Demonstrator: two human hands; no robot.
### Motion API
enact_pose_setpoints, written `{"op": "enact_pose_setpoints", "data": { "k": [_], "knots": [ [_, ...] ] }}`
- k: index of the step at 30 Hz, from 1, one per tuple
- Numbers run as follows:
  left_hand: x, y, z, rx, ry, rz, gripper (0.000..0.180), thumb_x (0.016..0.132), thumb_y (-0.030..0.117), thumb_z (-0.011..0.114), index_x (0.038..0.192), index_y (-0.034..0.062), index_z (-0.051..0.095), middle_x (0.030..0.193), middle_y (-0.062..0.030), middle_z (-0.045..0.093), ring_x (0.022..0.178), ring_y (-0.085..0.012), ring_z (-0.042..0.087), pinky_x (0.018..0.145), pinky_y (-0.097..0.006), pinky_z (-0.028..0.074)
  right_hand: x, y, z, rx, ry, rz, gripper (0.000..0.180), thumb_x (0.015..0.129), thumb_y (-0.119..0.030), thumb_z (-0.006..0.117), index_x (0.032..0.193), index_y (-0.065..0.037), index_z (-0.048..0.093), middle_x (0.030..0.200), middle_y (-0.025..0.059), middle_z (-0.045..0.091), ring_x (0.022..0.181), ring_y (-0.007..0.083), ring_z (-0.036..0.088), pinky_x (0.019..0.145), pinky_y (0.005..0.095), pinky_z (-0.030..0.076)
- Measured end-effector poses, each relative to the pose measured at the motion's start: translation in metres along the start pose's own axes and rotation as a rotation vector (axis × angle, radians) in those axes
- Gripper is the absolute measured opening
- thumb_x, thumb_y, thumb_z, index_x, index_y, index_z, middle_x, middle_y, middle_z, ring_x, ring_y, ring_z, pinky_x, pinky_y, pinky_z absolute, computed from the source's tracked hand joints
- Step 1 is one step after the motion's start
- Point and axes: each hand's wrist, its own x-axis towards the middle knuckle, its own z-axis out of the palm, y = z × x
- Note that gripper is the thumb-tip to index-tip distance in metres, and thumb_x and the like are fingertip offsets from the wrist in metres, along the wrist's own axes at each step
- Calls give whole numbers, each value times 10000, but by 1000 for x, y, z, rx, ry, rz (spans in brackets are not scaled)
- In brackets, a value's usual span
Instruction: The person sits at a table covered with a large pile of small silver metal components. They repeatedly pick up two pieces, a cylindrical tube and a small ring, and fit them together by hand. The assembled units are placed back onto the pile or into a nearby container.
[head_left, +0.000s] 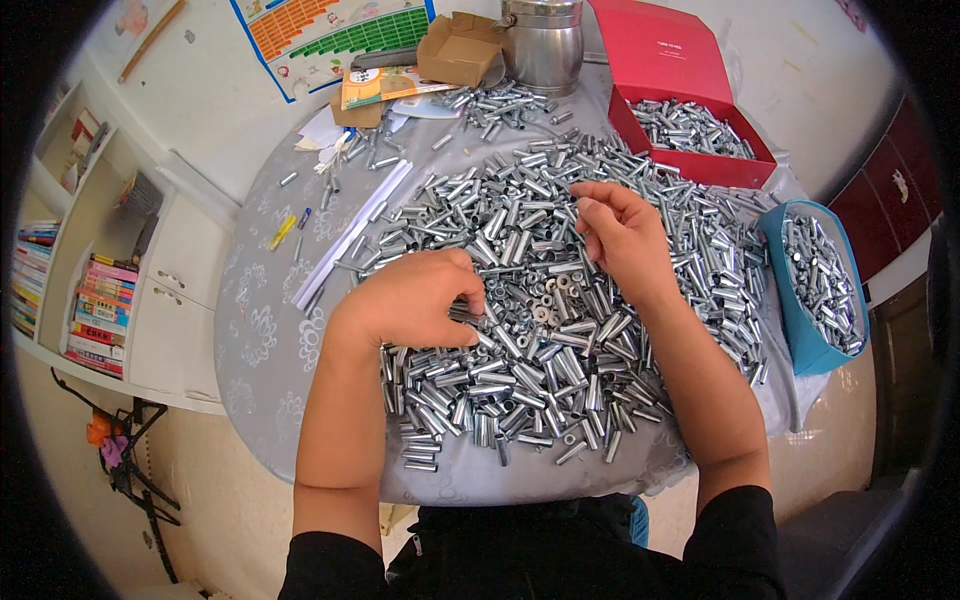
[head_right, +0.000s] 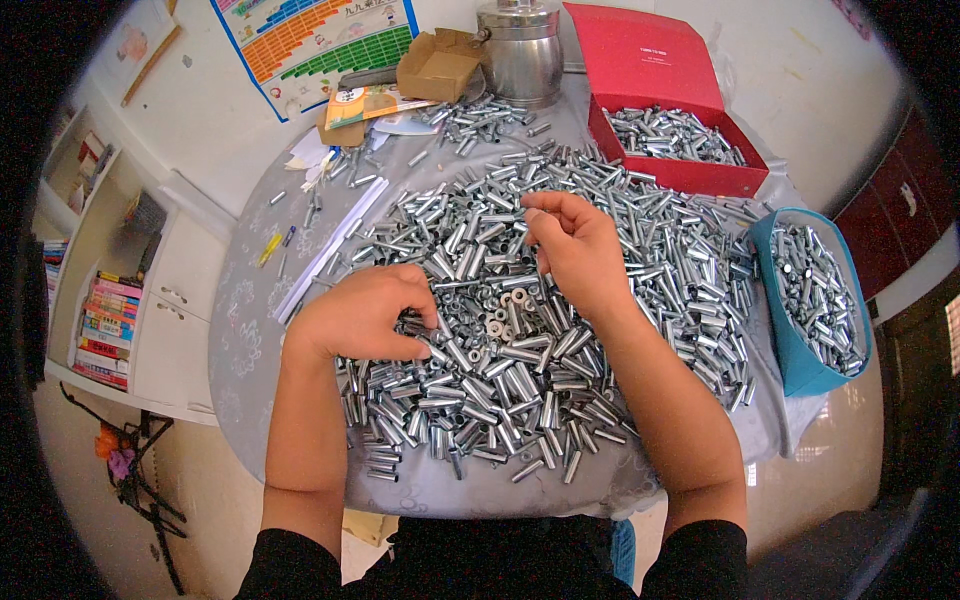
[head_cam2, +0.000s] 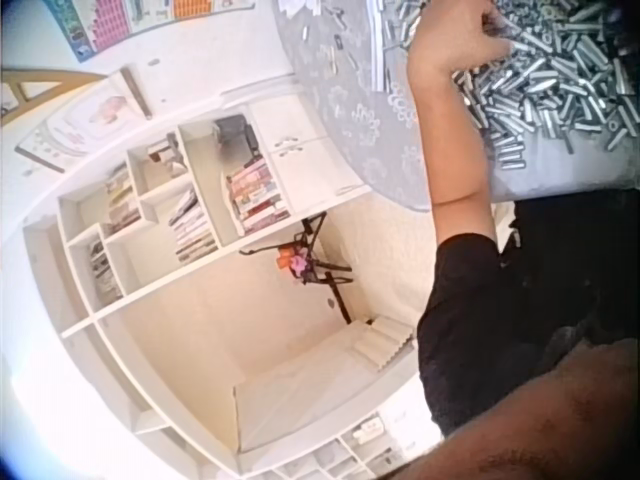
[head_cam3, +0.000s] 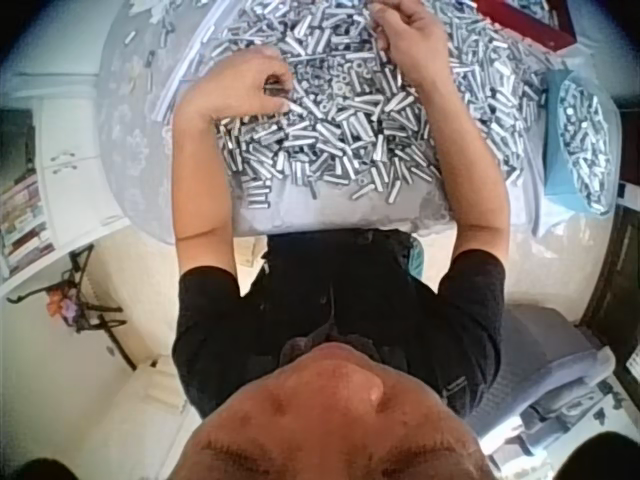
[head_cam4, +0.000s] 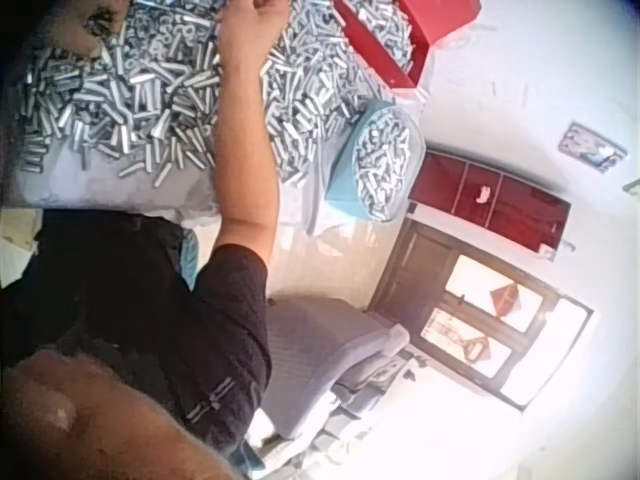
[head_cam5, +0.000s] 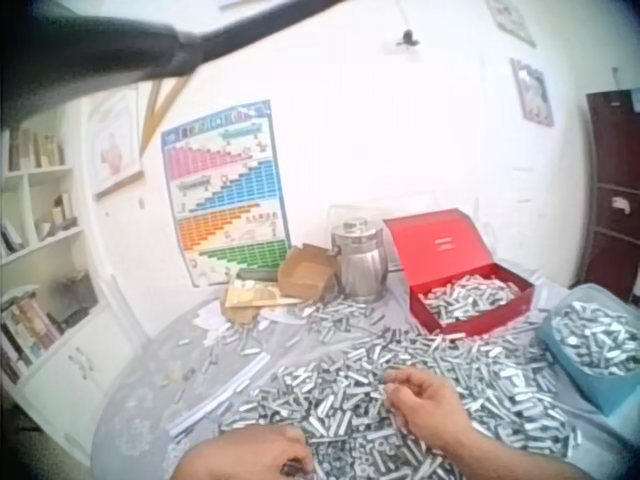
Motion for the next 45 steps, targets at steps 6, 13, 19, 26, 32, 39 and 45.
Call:
{"op": "enact_pose_setpoints", "data": {
  "k": [6, 13, 19, 26, 32, 39, 45],
  "knots": [
    [3, -5, 2, -88, 10, 23, 263, 660, 186, 797, 849, 55, 669, 903, -88, 598, 886, -283, 613, 777, -368, 493, 1, 1, 1, -12, -9, -7, 220, 938, -119, 599, 1114, 0, 653, 754, 14, 626, 527, 44, 497, 491, 194, 394],
    [8, -5, 7, -43, 19, 94, 246, 676, 173, 794, 840, 49, 657, 893, -90, 589, 854, -272, 610, 743, -364, 496, 2, 2, 1, -8, -12, -18, 211, 942, -112, 590, 1110, -3, 659, 755, 15, 627, 528, 45, 499, 493, 195, 398],
    [12, -7, 6, -286, 184, -64, 192, 875, 188, 664, 931, 18, 595, 859, -99, 626, 782, -246, 621, 697, -345, 496, 1, 1, 1, 2, -1, -8, 210, 944, -118, 597, 1108, -3, 661, 746, 11, 624, 523, 46, 497, 484, 202, 395],
    [20, 2, 9, -802, 470, -182, 174, 942, 90, 595, 1080, -16, 582, 881, -52, 658, 720, -104, 618, 640, -247, 507, -1, -1, 3, -88, -48, -25, 186, 967, -174, 583, 979, -16, 681, 705, -17, 593, 518, 32, 477, 461, 195, 357],
    [32, 10, 25, -791, 545, -42, 233, 899, 41, 643, 1126, -14, 634, 863, -39, 670, 714, -82, 617, 647, -237, 513, -9, -7, 6, -269, -233, -17, 372, 985, -338, 585, 794, -28, 662, 624, -20, 556, 535, 51, 477, 498, 229, 380],
    [36, 10, 30, -694, 665, -79, 198, 847, 64, 716, 1033, 3, 691, 771, -23, 668, 695, -65, 618, 613, -232, 486, -16, -14, 11, -252, -314, 48, 462, 1010, -409, 526, 767, -27, 617, 600, -13, 520, 513, 68, 452, 478, 245, 361],
    [37, 18, 30, -700, 692, -76, 176, 887, 44, 693, 1048, -22, 669, 823, -48, 689, 708, -88, 642, 636, -222, 526, -16, -13, 8, -194, -371, 94, 439, 1020, -410, 507, 825, -29, 600, 616, -21, 500, 512, 61, 451, 467, 226, 356]
  ]
}}
